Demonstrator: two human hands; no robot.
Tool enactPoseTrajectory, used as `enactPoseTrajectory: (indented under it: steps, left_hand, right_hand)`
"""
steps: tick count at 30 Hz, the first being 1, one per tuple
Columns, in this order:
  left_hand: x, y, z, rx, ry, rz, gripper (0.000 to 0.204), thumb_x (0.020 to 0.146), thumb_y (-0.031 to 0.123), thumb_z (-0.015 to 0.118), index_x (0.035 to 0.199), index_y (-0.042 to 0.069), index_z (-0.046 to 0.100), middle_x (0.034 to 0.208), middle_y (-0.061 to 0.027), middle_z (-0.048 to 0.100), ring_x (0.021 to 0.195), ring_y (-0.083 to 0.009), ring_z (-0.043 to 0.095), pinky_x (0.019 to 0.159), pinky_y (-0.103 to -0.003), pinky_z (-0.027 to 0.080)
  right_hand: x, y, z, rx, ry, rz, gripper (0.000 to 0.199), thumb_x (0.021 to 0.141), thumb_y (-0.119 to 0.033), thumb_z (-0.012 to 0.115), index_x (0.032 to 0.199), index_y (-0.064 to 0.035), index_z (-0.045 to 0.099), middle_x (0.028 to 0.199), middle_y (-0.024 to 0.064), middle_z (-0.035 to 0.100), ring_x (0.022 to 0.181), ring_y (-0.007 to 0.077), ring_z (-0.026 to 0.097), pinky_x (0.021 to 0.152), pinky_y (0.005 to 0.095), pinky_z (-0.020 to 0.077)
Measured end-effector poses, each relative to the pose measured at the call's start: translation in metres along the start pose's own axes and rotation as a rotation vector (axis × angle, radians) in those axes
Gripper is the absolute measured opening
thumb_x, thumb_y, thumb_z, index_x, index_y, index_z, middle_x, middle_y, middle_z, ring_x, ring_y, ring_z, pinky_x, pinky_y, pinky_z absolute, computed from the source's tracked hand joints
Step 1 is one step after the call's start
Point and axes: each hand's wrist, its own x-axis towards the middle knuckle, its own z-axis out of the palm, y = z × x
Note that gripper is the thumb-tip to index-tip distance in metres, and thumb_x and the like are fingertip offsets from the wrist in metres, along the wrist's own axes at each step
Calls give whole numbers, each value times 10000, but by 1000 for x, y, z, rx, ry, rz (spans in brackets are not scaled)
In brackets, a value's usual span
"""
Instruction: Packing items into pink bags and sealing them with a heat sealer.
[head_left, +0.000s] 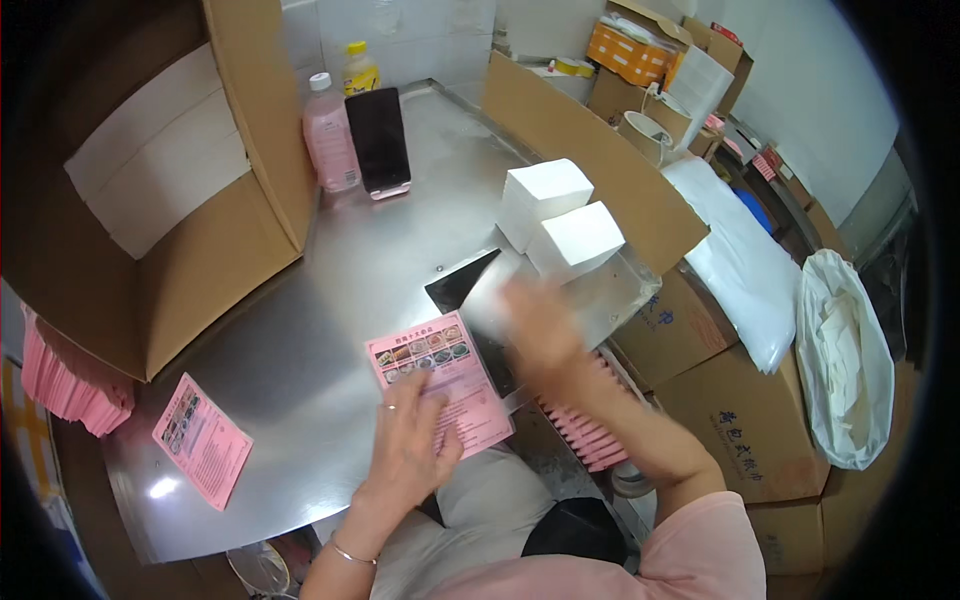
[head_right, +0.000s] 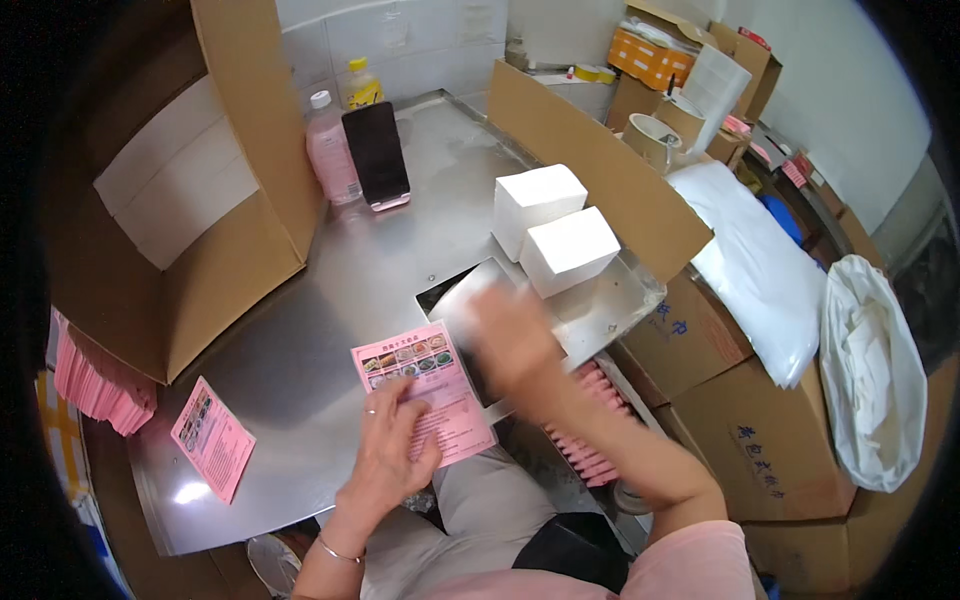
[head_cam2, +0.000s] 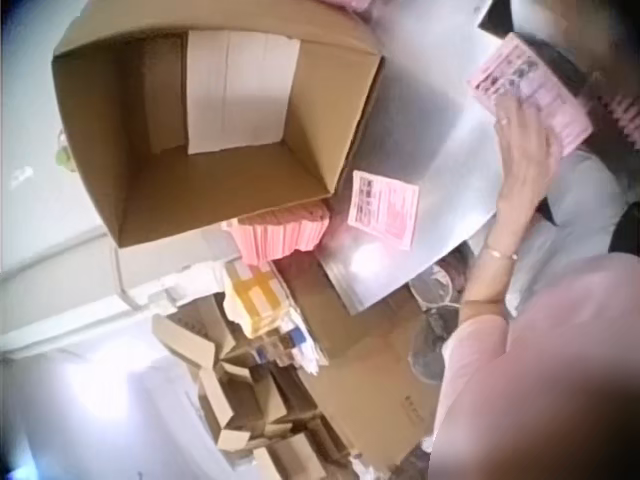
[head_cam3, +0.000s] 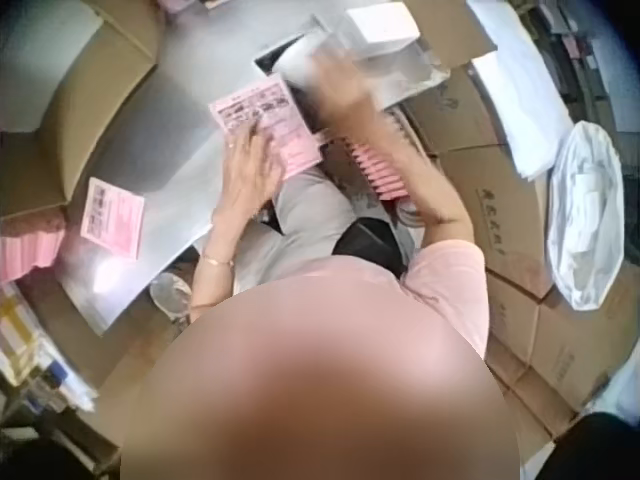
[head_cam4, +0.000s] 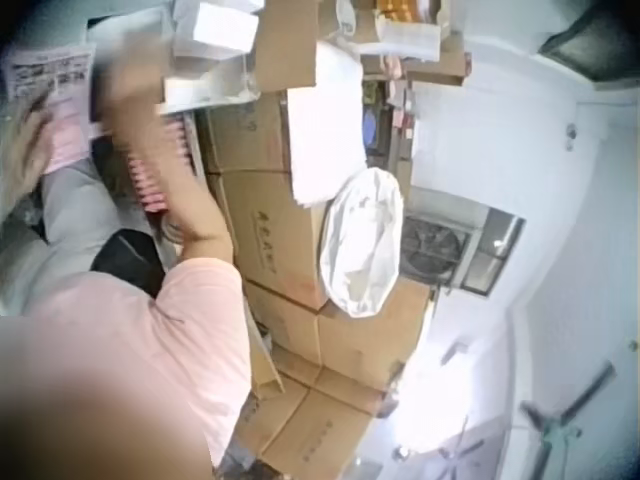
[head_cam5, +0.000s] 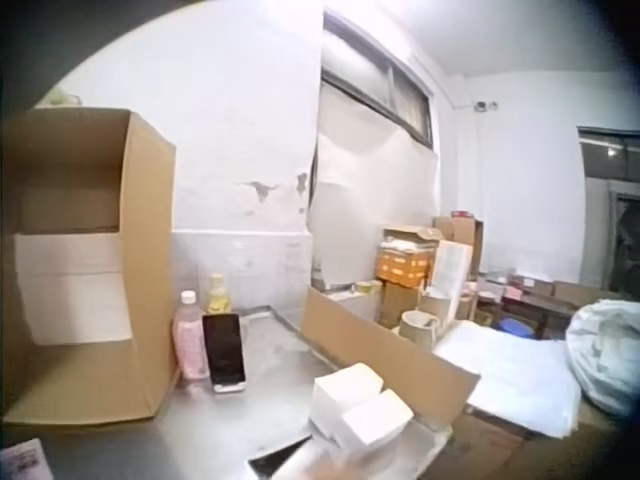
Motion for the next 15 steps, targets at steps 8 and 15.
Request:
enactPoseTrajectory:
  steps: [8,15]
  left_hand:
    - [3,10,3,287,48,-187,868,643,394,788,1359,29,462,1506,-267,367,1411,-465,322,1053,-611,277]
    - [-7,7,-10,456,45,-215,526,778,428,710,1224,154,655,1338,-197,529,1170,-410,463,905,-503,361]
  right_hand:
    - [32,-81,31,-10,-595,-107,368,753,-167,648,1100,-47,677,1020,155,646,1124,307,608,1073,702,307]
    - [36,8,-28,-316,-133,353,287,812,-97,665,1070,23,630,973,172,615,901,362,589,793,462,468]
